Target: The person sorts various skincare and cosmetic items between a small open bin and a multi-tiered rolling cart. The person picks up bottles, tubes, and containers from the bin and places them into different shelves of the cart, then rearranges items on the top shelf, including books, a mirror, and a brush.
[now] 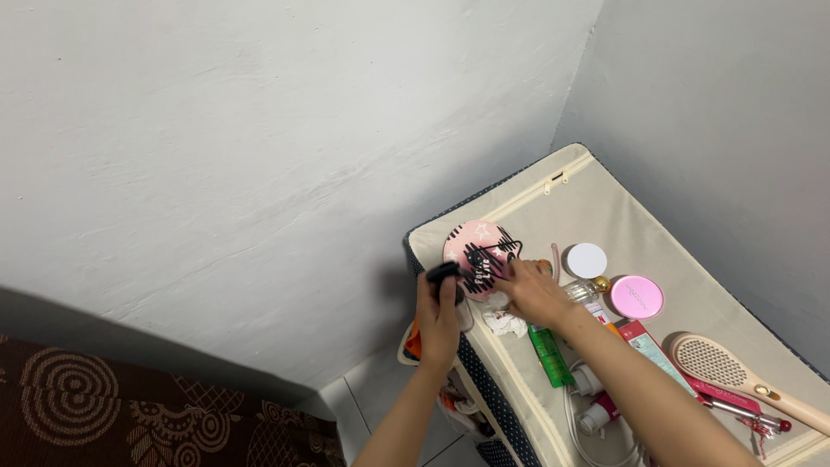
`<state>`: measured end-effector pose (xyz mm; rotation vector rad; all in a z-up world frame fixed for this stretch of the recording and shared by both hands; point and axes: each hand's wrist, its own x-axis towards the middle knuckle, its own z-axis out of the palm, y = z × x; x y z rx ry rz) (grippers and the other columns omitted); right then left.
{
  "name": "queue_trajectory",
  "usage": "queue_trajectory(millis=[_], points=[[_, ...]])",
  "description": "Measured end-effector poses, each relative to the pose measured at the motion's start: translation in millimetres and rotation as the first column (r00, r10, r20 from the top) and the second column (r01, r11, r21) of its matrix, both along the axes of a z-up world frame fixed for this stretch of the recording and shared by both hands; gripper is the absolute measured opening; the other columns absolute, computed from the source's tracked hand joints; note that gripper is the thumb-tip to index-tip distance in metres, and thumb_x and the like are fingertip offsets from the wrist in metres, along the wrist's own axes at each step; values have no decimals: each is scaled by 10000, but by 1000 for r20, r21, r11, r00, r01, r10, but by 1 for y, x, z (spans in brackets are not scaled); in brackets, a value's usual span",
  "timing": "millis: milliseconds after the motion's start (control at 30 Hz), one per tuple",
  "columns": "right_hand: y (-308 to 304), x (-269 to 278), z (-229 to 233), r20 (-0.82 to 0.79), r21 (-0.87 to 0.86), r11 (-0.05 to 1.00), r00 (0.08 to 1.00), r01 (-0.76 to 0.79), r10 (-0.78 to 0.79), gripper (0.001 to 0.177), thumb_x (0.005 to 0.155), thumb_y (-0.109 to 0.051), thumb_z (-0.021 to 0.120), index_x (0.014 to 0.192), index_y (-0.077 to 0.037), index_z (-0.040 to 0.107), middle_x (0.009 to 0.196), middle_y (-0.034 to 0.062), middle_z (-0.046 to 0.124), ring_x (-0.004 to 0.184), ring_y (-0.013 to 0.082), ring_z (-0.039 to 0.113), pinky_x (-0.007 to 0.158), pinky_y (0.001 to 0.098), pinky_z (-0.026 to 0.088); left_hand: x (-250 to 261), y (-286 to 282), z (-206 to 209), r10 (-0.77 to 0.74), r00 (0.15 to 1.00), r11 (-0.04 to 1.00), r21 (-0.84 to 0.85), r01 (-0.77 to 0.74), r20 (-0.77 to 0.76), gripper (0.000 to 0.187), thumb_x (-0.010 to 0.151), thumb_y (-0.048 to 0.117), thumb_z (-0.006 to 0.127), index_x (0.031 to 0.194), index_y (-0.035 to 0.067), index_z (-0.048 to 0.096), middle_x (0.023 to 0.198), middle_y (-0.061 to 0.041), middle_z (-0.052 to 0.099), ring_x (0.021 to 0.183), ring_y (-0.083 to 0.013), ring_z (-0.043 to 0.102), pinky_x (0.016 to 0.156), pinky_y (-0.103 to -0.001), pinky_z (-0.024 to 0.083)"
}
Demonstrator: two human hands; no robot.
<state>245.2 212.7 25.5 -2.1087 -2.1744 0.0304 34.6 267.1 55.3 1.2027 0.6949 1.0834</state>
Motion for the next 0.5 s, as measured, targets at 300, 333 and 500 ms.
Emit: queue_trajectory(millis=[300, 333, 500], points=[[-8, 2, -27, 42, -137, 983, 992, 122, -117, 520, 752, -166, 773, 1251, -269, 668, 1348, 101, 539, 1244, 298, 523, 1014, 523, 396, 34, 22, -8, -25, 983, 999, -33, 32, 182, 244, 1115, 269, 462, 1130, 51, 569, 967, -9, 605, 879, -98, 541, 833, -262, 465], [-7, 2, -29, 41, -138, 983, 992, 121, -117, 520, 752, -166, 773, 1251, -269, 668, 1348, 101, 539, 1244, 298, 523, 1014, 523, 396, 35, 22, -9, -25, 983, 999, -33, 31, 181, 244, 1115, 269, 462, 1130, 51, 569, 967, -9, 605, 879, -98, 541, 833, -262, 465], [-5, -2, -22, 167, -246, 943, 968, 225, -187, 485, 834, -287, 768, 1295, -305, 616, 1312, -6, 587, 1263, 251, 528, 1055, 546, 366, 31, 18, -10, -33, 994, 999, 26, 31, 101, 99, 973, 89, 641, 1046, 54, 584, 930, -1, 611, 839, -79, 557, 774, -250, 471]])
